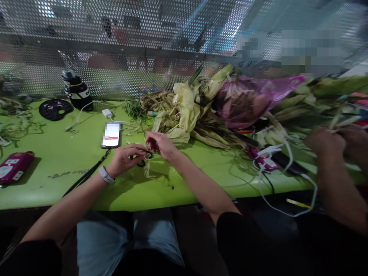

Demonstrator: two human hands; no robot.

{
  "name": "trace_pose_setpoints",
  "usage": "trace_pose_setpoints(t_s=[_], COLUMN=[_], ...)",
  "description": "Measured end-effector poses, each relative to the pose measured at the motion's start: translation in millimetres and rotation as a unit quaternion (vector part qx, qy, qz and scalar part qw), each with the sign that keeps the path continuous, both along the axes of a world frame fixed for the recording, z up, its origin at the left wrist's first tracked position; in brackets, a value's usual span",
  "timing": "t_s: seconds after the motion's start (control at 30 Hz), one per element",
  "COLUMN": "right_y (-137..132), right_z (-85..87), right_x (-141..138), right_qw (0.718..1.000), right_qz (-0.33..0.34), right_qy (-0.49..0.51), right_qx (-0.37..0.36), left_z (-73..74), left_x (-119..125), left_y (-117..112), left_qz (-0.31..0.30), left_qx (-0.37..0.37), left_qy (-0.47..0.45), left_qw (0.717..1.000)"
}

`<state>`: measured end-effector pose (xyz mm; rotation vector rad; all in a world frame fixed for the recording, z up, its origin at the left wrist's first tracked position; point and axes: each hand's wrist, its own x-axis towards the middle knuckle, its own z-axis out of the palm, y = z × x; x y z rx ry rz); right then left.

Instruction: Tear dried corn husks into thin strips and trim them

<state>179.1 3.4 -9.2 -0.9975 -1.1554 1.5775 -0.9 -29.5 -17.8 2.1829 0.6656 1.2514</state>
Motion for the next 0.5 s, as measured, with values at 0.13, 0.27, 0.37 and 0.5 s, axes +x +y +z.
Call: trace_pose_setpoints(t_s=[0.13,0.27,0.37,0.5], right_y=[-0.1,0.5,1.0,-1.4], right_z=[0.2,3.2,3.4,1.6], right_x=[0.2,2.8,5.5,7.2], right_qw=[1.0,0.996,0.991,0.973], right_qz=[0.022,0.034,0.033,0.044], right_qy=[-0.001,-0.049,-0.082,-0.137], right_qx=[0.016,0.066,0.103,0.178], left_z=[-6.0,-9.4,-6.6,-1.3], left_x=[0.1,-1.2,-0.4,1.5], left_y=[2.8,11.6,14.7,14.4], left_qz=[-0.016,0.015,0.017,0.045], left_qx=[-0.173,-0.3,-0.377,-0.452], left_qy=[-0.065,-0.149,-0.202,-0.23], left_qw=[0.983,0.942,0.904,0.861])
